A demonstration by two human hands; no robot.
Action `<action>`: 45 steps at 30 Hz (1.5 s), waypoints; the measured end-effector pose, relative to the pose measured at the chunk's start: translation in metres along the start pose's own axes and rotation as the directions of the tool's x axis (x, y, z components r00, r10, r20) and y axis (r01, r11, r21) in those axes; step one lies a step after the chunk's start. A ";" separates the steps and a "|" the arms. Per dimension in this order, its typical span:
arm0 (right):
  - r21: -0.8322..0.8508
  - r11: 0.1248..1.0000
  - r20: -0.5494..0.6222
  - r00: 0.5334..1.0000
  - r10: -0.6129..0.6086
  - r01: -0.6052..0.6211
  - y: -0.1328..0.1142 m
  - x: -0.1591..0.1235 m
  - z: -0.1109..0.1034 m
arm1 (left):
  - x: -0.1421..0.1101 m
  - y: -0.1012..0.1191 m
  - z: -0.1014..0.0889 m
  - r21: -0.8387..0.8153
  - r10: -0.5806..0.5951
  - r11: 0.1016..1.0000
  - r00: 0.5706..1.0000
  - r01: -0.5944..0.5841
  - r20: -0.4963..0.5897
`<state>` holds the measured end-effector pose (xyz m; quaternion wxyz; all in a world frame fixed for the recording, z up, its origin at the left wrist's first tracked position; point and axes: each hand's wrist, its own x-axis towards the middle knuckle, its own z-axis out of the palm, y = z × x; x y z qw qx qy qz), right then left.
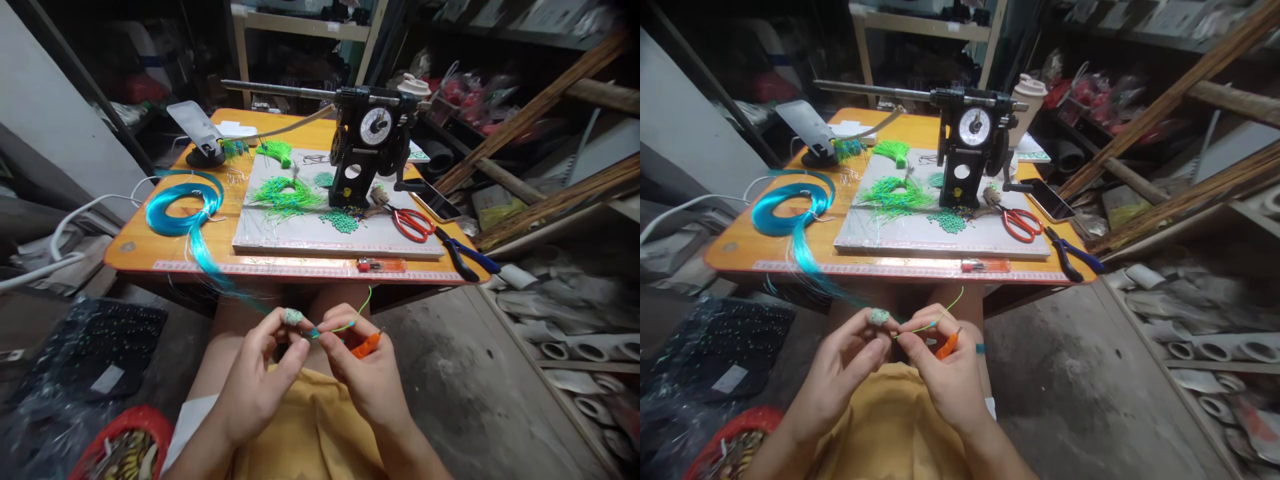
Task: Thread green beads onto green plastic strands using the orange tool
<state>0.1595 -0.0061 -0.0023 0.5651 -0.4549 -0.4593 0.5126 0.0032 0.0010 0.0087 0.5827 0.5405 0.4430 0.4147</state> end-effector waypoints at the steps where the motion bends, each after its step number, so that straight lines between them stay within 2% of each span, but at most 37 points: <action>1: -0.007 1.000 0.004 1.000 -0.001 0.001 0.000 0.000 0.000 | 0.001 0.001 0.000 0.000 -0.010 1.000 1.000 0.010 0.025; 4: 0.032 0.998 0.046 0.998 0.044 -0.045 0.003 -0.001 -0.003 | 0.003 0.002 0.000 -0.015 -0.033 0.999 0.999 0.034 0.031; 6: 0.146 0.983 0.062 0.993 0.099 -0.107 0.006 -0.002 -0.004 | 0.003 0.000 -0.001 -0.038 -0.044 0.998 0.999 0.045 0.016; 8: 0.267 0.953 0.028 0.989 0.143 -0.145 0.008 -0.002 -0.006 | 0.003 -0.001 -0.002 -0.045 -0.049 0.998 0.999 0.050 0.006; 10: 0.315 0.939 -0.028 0.988 0.154 -0.138 0.010 -0.002 -0.007 | 0.002 -0.001 -0.003 -0.033 -0.046 0.998 0.999 0.046 0.017; 14: 0.199 0.976 -0.033 0.995 0.097 -0.089 0.013 -0.003 -0.009 | 0.004 0.002 0.003 -0.024 -0.007 1.000 0.994 0.010 0.111; 16: 0.122 0.991 -0.032 0.997 0.066 -0.062 0.016 -0.004 -0.009 | 0.006 0.004 0.010 -0.031 -0.027 0.999 0.989 0.031 0.145; 18: 0.085 0.995 -0.035 0.998 0.051 -0.048 0.018 -0.007 -0.007 | 0.007 0.004 0.017 -0.025 -0.057 0.998 0.991 0.060 0.118; 21: 0.160 0.984 -0.045 0.996 0.082 -0.074 0.017 -0.009 -0.003 | 0.005 0.002 0.023 0.022 -0.046 0.999 0.999 0.046 0.029; 24: 0.280 0.956 -0.121 0.984 0.130 -0.092 0.012 -0.008 0.001 | 0.001 0.000 0.025 0.107 -0.021 0.994 1.000 0.023 -0.014; 28: 0.331 0.943 -0.237 0.963 0.130 -0.046 0.007 -0.005 0.002 | -0.002 0.000 0.024 0.128 -0.027 0.991 0.999 0.031 -0.037; 31: 0.307 0.948 -0.137 0.983 0.126 -0.079 0.008 -0.006 -0.002 | -0.001 0.003 0.022 0.114 -0.022 0.993 0.999 0.026 -0.036; 34: 0.200 0.977 -0.031 0.996 0.083 -0.075 0.010 -0.007 -0.006 | -0.001 0.005 0.019 0.144 -0.022 0.989 0.999 0.026 -0.031; 37: 0.190 0.981 -0.093 0.995 0.045 -0.026 0.010 -0.006 -0.009 | -0.002 0.006 0.015 0.187 -0.006 0.982 0.999 0.015 -0.045; 40: 0.234 0.972 -0.156 0.986 0.063 -0.025 0.010 -0.003 -0.009 | -0.003 0.005 0.010 0.192 -0.004 0.981 0.999 0.015 -0.054; 45: 0.280 0.959 -0.163 0.982 0.095 -0.046 0.010 -0.002 -0.008 | -0.004 0.001 0.008 0.121 -0.039 0.991 0.993 0.052 -0.108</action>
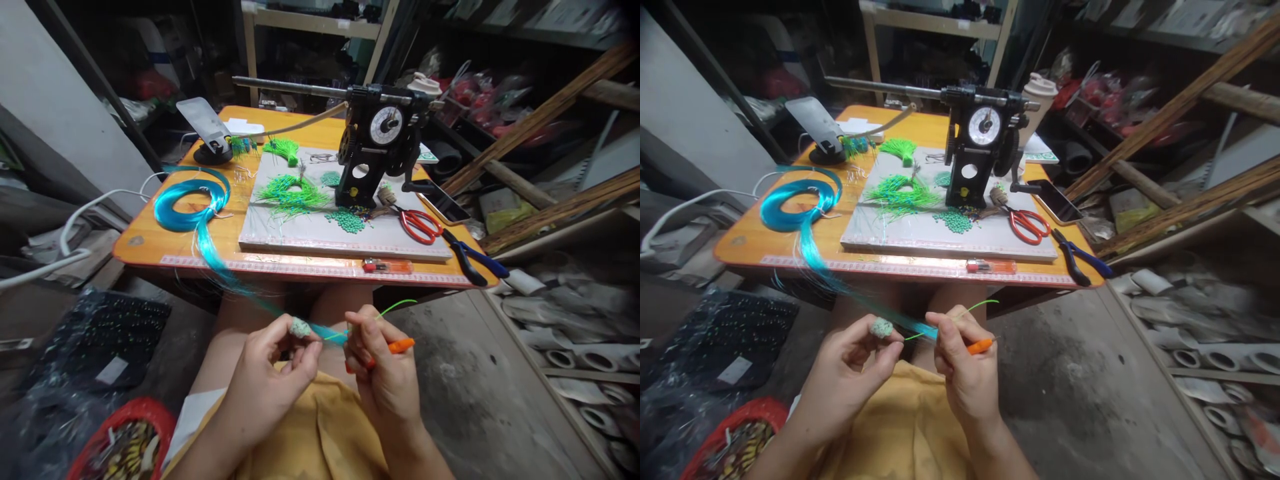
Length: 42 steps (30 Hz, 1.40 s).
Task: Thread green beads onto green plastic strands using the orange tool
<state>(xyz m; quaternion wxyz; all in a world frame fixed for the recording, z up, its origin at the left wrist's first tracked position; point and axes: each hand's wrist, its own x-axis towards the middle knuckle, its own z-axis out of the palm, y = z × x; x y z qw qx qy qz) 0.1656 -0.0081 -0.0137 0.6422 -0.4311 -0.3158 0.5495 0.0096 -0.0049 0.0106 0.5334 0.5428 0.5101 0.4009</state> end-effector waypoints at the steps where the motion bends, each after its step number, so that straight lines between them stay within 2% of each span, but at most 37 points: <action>1: -0.004 1.000 0.029 1.000 0.000 0.000 0.000 -0.001 0.000 | 0.000 0.000 0.001 -0.025 0.000 1.000 1.000 0.000 -0.016; 4: -0.095 0.995 0.144 0.990 0.004 0.010 0.001 -0.004 0.002 | 0.000 -0.001 0.002 -0.090 -0.003 0.996 0.999 0.000 -0.036; 6: -0.182 0.983 0.185 0.983 0.003 0.031 0.001 -0.005 0.003 | 0.000 -0.002 0.002 -0.098 0.007 0.995 1.000 -0.007 -0.007; 10: -0.303 0.944 0.234 0.970 -0.059 0.130 -0.001 -0.004 0.000 | 0.002 -0.006 0.000 -0.059 0.021 0.998 0.999 -0.019 0.025; 14: -0.406 0.885 0.228 0.963 -0.143 0.228 -0.004 -0.003 -0.001 | 0.002 -0.008 -0.001 -0.047 0.001 0.999 1.000 -0.002 -0.027; 19: -0.429 0.861 0.262 0.950 -0.170 0.272 -0.007 -0.004 0.004 | 0.001 -0.010 0.001 -0.059 0.015 0.998 0.999 -0.016 -0.029; 24: -0.448 0.857 0.224 0.960 -0.167 0.254 -0.007 -0.004 0.006 | 0.003 -0.007 0.001 -0.094 -0.034 0.995 0.998 0.030 -0.050; 27: -0.413 0.876 0.250 0.956 -0.154 0.249 -0.007 -0.003 0.006 | 0.002 -0.004 0.002 -0.108 -0.021 0.994 0.996 0.012 -0.081; 33: -0.290 0.951 0.219 0.975 -0.042 0.106 -0.001 0.001 0.005 | 0.002 -0.012 -0.002 -0.086 -0.016 0.996 0.998 0.011 -0.058; 37: -0.287 0.953 0.251 0.968 -0.024 0.098 0.000 0.002 0.006 | 0.002 -0.012 -0.002 -0.084 -0.002 0.996 0.998 -0.004 -0.070; 42: -0.298 0.950 0.224 0.974 -0.022 0.090 -0.001 0.003 0.009 | 0.001 0.000 0.004 -0.084 -0.043 0.996 0.981 0.027 -0.189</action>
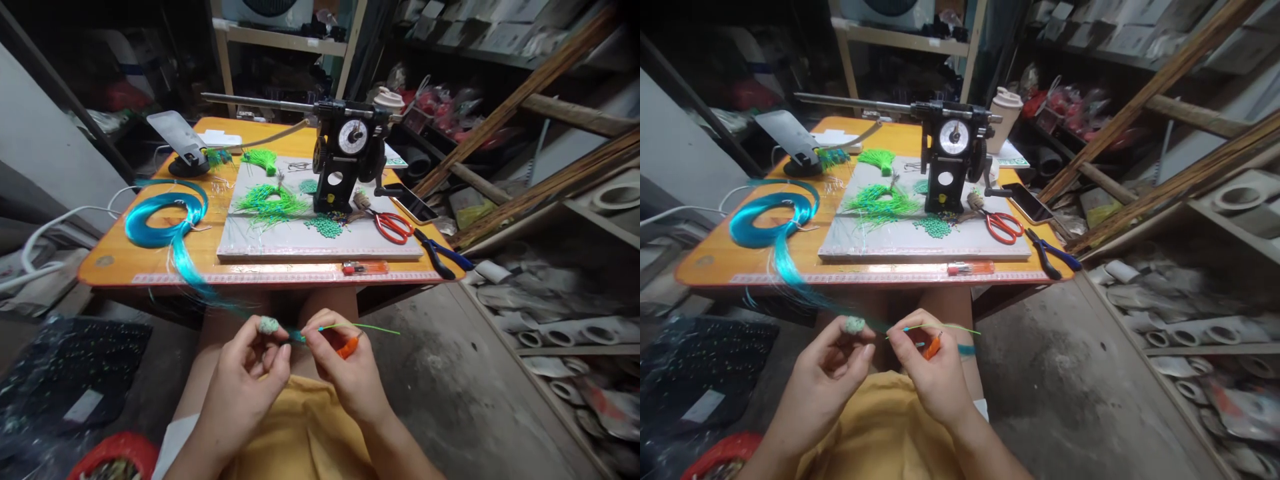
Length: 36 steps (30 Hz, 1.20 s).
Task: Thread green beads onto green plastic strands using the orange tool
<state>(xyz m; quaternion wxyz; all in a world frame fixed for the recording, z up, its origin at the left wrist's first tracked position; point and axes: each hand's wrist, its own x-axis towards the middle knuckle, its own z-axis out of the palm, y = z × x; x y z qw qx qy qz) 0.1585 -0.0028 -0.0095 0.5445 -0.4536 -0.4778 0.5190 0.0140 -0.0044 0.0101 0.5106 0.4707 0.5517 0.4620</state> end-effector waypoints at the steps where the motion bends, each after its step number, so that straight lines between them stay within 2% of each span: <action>1: -0.003 1.000 0.001 1.000 0.000 0.000 0.000 0.000 0.001 | 0.000 0.001 0.001 0.009 -0.003 1.000 1.000 0.003 -0.001; 9: -0.041 0.999 0.004 1.000 -0.016 0.017 -0.004 0.001 0.002 | -0.001 0.002 0.001 0.006 -0.012 1.000 1.000 0.012 -0.019; 14: -0.056 0.998 0.030 0.999 -0.019 0.021 -0.005 0.000 0.003 | -0.002 0.001 0.001 -0.003 -0.007 1.000 1.000 0.007 0.011; 19: -0.066 0.998 0.023 1.000 -0.019 0.020 -0.005 0.001 0.004 | -0.002 -0.006 -0.003 0.005 0.017 1.000 1.000 -0.017 0.015; 22: -0.082 0.997 0.040 0.999 -0.011 0.014 -0.008 0.001 0.004 | 0.002 -0.010 -0.011 0.042 0.094 0.995 0.995 -0.095 0.043; 24: -0.116 0.993 0.109 0.994 -0.007 0.020 -0.010 0.001 0.004 | 0.009 -0.008 -0.016 0.092 0.178 0.978 0.979 -0.187 0.098; 26: -0.161 0.987 0.237 0.971 0.010 0.029 -0.013 0.001 0.004 | 0.018 0.000 -0.019 0.115 0.196 0.969 0.965 -0.217 0.173; 27: -0.184 0.983 0.311 0.950 0.029 0.030 -0.013 0.002 0.003 | 0.022 0.004 -0.019 0.105 0.164 0.975 0.952 -0.196 0.257; 29: -0.232 0.972 0.440 0.896 0.065 0.044 -0.013 0.002 0.003 | 0.031 0.014 -0.018 0.056 0.091 0.991 0.905 -0.125 0.415; 31: -0.265 0.961 0.532 0.843 0.078 0.079 -0.012 0.004 0.002 | 0.038 0.020 -0.015 -0.002 0.040 0.999 0.854 -0.045 0.519; 33: -0.284 0.951 0.577 0.814 0.070 0.119 -0.011 0.006 0.002 | 0.041 0.023 -0.012 -0.040 0.003 0.999 0.824 0.024 0.566; 36: -0.334 0.928 0.612 0.787 0.081 0.164 -0.014 0.011 0.000 | 0.041 0.022 -0.010 -0.102 -0.016 0.991 0.842 0.085 0.540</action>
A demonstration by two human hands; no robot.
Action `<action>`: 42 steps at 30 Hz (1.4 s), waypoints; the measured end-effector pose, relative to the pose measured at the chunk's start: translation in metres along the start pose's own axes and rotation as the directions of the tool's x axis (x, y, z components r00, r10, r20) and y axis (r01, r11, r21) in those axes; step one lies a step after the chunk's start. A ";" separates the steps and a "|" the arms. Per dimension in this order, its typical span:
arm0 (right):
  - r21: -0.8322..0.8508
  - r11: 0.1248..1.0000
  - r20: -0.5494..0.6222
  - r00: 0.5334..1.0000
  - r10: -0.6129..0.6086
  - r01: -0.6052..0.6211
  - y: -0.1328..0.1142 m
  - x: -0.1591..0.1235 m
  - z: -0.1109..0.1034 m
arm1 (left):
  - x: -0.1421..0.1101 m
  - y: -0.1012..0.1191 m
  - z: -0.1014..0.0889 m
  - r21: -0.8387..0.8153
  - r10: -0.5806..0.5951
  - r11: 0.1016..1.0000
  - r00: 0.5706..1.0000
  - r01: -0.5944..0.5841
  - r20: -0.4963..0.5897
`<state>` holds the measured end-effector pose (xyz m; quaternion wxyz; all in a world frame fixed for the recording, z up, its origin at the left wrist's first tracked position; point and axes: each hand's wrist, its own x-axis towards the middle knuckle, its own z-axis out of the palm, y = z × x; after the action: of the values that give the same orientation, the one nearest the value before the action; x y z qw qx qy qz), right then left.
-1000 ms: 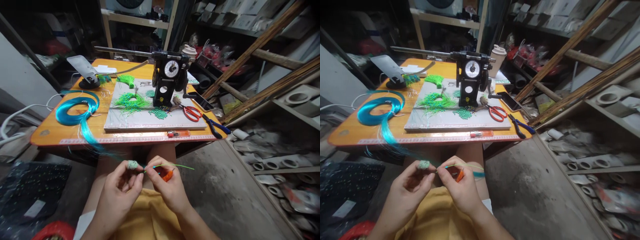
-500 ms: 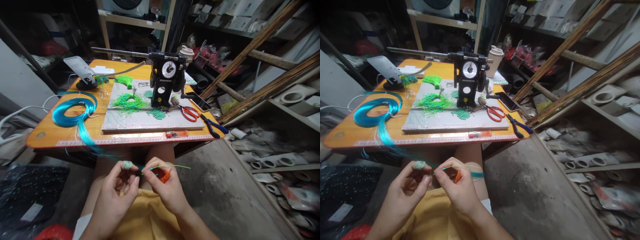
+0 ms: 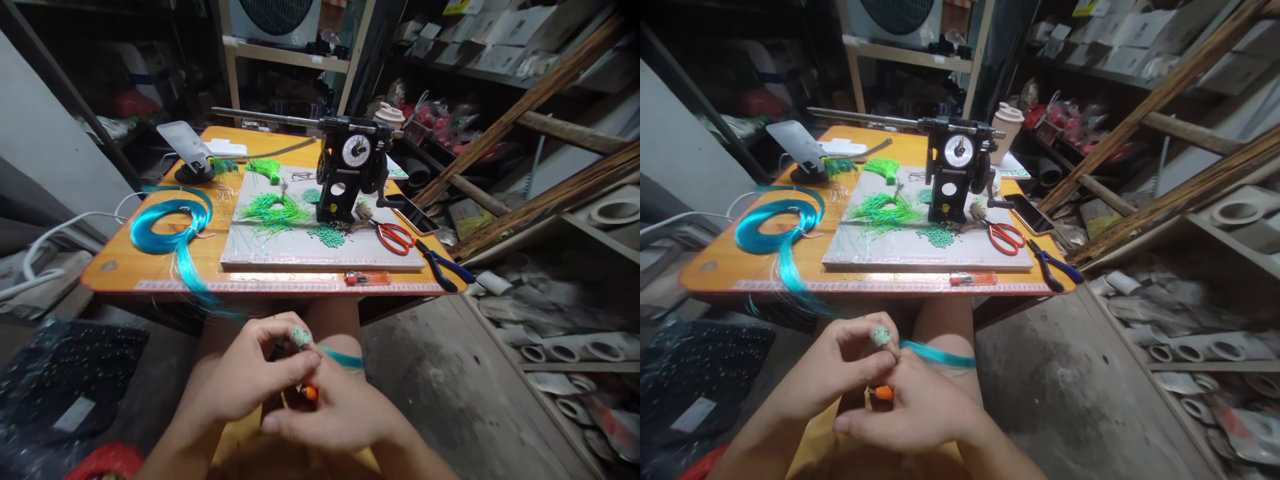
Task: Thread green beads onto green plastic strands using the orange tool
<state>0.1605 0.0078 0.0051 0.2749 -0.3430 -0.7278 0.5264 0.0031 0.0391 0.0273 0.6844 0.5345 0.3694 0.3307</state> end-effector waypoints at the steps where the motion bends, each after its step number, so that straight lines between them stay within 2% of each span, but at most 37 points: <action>1: -0.040 0.999 0.007 1.000 -0.008 0.008 -0.002 0.001 -0.005 | -0.001 -0.002 -0.001 -0.031 0.013 0.999 0.999 -0.014 -0.033; 3: -0.139 0.989 -0.005 0.999 -0.043 0.042 -0.006 0.006 -0.022 | -0.003 -0.006 -0.005 -0.071 0.059 0.995 0.988 -0.069 -0.144; 5: -0.294 0.954 -0.120 0.988 -0.100 0.061 -0.008 0.013 -0.048 | -0.005 -0.013 -0.011 -0.090 0.089 0.989 0.950 -0.121 -0.298; 6: -0.398 0.917 -0.237 0.961 -0.140 0.035 -0.008 0.019 -0.062 | -0.005 -0.016 -0.014 -0.103 0.080 0.987 0.926 -0.126 -0.370; 7: -0.512 0.858 -0.365 0.912 -0.185 -0.031 -0.008 0.026 -0.076 | -0.006 -0.020 -0.015 -0.125 0.054 0.985 0.905 -0.117 -0.422; 8: -0.614 0.781 -0.442 0.868 -0.226 -0.110 -0.006 0.034 -0.089 | -0.006 -0.023 -0.016 -0.152 0.020 0.984 0.894 -0.098 -0.448; 9: -0.699 0.691 -0.477 0.841 -0.257 -0.185 -0.004 0.043 -0.100 | -0.005 -0.025 -0.016 -0.178 -0.007 0.981 0.889 -0.084 -0.457; 10: -0.762 0.605 -0.472 0.838 -0.272 -0.233 -0.001 0.052 -0.110 | -0.005 -0.027 -0.015 -0.195 -0.022 0.978 0.889 -0.076 -0.457; 13: -0.825 0.512 -0.417 0.869 -0.267 -0.239 0.004 0.081 -0.130 | -0.005 -0.028 -0.008 -0.206 0.001 0.972 0.871 -0.117 -0.491; 16: -0.851 0.494 -0.332 0.910 -0.247 -0.177 0.005 0.102 -0.142 | -0.005 -0.027 -0.004 -0.196 0.014 0.971 0.854 -0.135 -0.520; 20: -0.870 0.478 -0.250 0.944 -0.216 -0.121 0.005 0.112 -0.151 | -0.003 -0.028 -0.007 -0.140 0.018 0.986 0.892 -0.091 -0.452; 25: -0.869 0.484 -0.230 0.949 -0.214 -0.102 0.007 0.101 -0.147 | -0.001 -0.031 -0.007 -0.132 0.016 0.988 0.902 -0.081 -0.431; 29: -0.855 0.515 -0.198 0.956 -0.215 -0.061 0.007 0.084 -0.137 | -0.001 -0.029 -0.003 -0.183 -0.015 0.979 0.871 -0.086 -0.491; 31: -0.843 0.536 -0.187 0.958 -0.218 -0.043 0.008 0.077 -0.135 | -0.001 -0.029 -0.002 -0.191 -0.017 0.977 0.869 -0.090 -0.494; 33: -0.830 0.556 -0.207 0.950 -0.232 -0.045 0.008 0.071 -0.136 | -0.001 -0.029 -0.003 -0.191 -0.014 0.977 0.872 -0.091 -0.490; 38: -0.798 0.587 -0.352 0.898 -0.266 -0.139 0.009 0.059 -0.141 | 0.000 -0.031 -0.007 -0.161 -0.021 0.985 0.898 -0.056 -0.440; 42: -0.785 0.589 -0.381 0.899 -0.215 -0.191 0.012 0.055 -0.137 | 0.001 -0.030 -0.003 -0.183 -0.015 0.979 0.873 -0.086 -0.487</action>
<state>0.2337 0.1327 0.0365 0.2485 -0.5335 -0.8072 0.0457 0.0029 0.0347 -0.0027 0.6135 0.3699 0.4845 0.5020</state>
